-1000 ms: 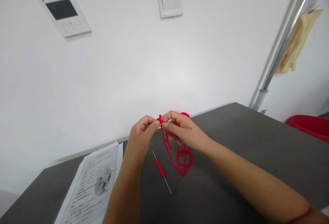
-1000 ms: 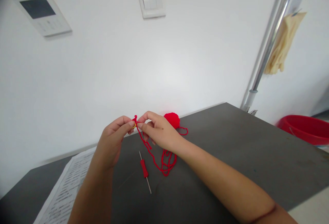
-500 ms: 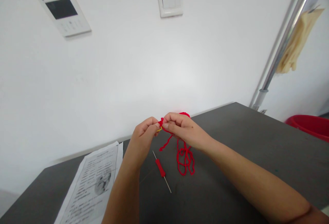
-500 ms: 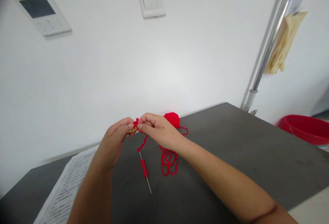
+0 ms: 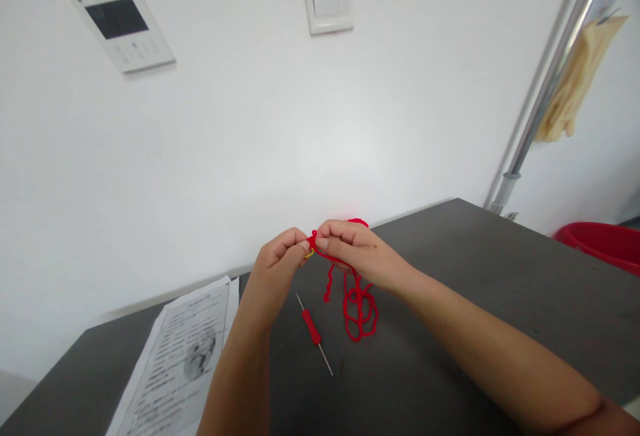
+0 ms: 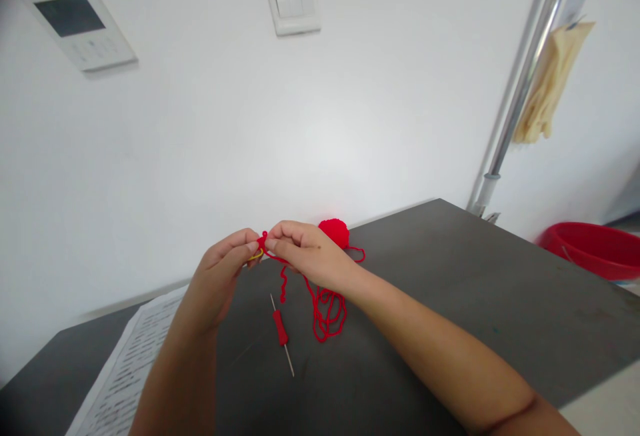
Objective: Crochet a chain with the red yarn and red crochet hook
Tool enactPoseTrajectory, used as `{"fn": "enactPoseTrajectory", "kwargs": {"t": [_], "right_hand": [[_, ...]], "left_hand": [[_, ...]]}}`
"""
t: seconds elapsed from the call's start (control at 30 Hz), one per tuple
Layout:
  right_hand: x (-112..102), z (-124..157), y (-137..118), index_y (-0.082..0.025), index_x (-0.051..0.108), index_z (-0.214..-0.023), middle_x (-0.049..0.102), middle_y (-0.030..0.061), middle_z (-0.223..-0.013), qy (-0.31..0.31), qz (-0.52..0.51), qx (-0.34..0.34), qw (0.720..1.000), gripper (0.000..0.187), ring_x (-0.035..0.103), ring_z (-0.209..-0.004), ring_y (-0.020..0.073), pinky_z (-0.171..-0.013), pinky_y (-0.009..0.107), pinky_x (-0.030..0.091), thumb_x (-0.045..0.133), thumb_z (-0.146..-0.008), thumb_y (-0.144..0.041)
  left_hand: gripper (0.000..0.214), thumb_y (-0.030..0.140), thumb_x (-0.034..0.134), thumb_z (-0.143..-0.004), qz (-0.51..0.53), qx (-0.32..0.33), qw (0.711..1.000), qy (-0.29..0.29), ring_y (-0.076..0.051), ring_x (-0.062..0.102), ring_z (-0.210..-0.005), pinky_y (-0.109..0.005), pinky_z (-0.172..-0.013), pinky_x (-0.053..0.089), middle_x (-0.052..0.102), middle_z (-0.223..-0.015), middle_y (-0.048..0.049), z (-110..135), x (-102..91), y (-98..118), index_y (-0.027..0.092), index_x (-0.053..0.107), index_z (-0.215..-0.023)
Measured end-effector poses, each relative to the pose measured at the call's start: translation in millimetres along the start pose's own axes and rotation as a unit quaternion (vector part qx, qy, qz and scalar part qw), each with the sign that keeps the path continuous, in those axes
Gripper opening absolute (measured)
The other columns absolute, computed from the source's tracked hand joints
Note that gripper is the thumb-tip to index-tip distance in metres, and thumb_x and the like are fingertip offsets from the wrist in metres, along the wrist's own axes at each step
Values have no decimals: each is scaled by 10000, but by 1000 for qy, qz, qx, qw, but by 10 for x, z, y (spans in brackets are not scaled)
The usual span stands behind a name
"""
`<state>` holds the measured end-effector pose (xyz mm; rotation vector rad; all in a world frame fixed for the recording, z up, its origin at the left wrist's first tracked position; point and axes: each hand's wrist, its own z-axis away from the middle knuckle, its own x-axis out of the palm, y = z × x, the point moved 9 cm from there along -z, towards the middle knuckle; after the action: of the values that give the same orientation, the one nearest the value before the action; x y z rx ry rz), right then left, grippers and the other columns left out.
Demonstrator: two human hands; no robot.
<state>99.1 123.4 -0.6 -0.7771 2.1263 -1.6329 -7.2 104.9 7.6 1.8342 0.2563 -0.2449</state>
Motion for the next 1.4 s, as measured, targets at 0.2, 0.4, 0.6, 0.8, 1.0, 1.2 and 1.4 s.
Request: {"fn": "enactPoseTrajectory", "kwargs": {"t": [0.2, 0.4, 0.6, 0.8, 1.0, 1.2, 1.4], "right_hand": [[24, 5, 8, -201, 507, -741, 335, -113, -520, -26, -12, -8, 1000, 331, 239, -443, 62, -416, 213, 170, 693, -822, -462], [14, 28, -38, -200, 508, -754, 310, -109, -542, -34, 11, -29, 999, 309, 227, -470, 70, -454, 226, 175, 656, -851, -454], [-42, 69, -122, -199, 498, -743, 347, -73, -608, 10, 130, -79, 988, 219, 289, -551, 95, -521, 246, 221, 522, -906, -343], [-75, 32, -90, -207, 475, -739, 372, -68, -601, 46, 177, -89, 979, 195, 316, -553, 104, -529, 252, 244, 481, -905, -310], [-14, 33, -90, -199, 509, -780, 364, -80, -601, 11, 66, -77, 995, 245, 297, -529, 91, -513, 239, 253, 533, -920, -397], [20, 53, -86, -200, 518, -790, 364, -89, -580, -11, 58, -59, 997, 268, 281, -500, 84, -487, 229, 241, 557, -919, -432], [26, 54, -85, -204, 496, -753, 356, -81, -597, -10, 77, -60, 995, 285, 286, -528, 89, -503, 234, 246, 553, -926, -423]], "left_hand": [[216, 324, 528, -823, -12, 1, 1000, -15, -160, 336, -641, -304, -606, 276, 375, -629, 46, 20, 13, 22, 226, 474, -638], [199, 332, 504, -864, -34, 13, 998, -45, -160, 367, -670, -300, -627, 308, 396, -672, 42, 47, 71, 73, 221, 503, -700], [211, 328, 453, -904, -86, 31, 995, -37, -163, 392, -672, -299, -622, 324, 413, -684, 39, 76, 129, 147, 224, 489, -724], [223, 296, 442, -891, -192, 72, 978, 26, -174, 412, -651, -311, -616, 311, 429, -650, 37, 71, 104, 254, 234, 453, -678], [219, 321, 474, -859, -53, 49, 997, 28, -168, 394, -634, -295, -591, 321, 403, -634, 39, 28, 65, 140, 236, 467, -657], [233, 299, 474, -874, -16, 40, 999, 26, -166, 373, -633, -301, -603, 315, 386, -634, 38, 5, 24, 43, 234, 457, -652], [284, 328, 404, -904, -35, 59, 997, 18, -179, 416, -650, -311, -627, 340, 413, -641, 26, 1, 42, 84, 241, 429, -634]]}}
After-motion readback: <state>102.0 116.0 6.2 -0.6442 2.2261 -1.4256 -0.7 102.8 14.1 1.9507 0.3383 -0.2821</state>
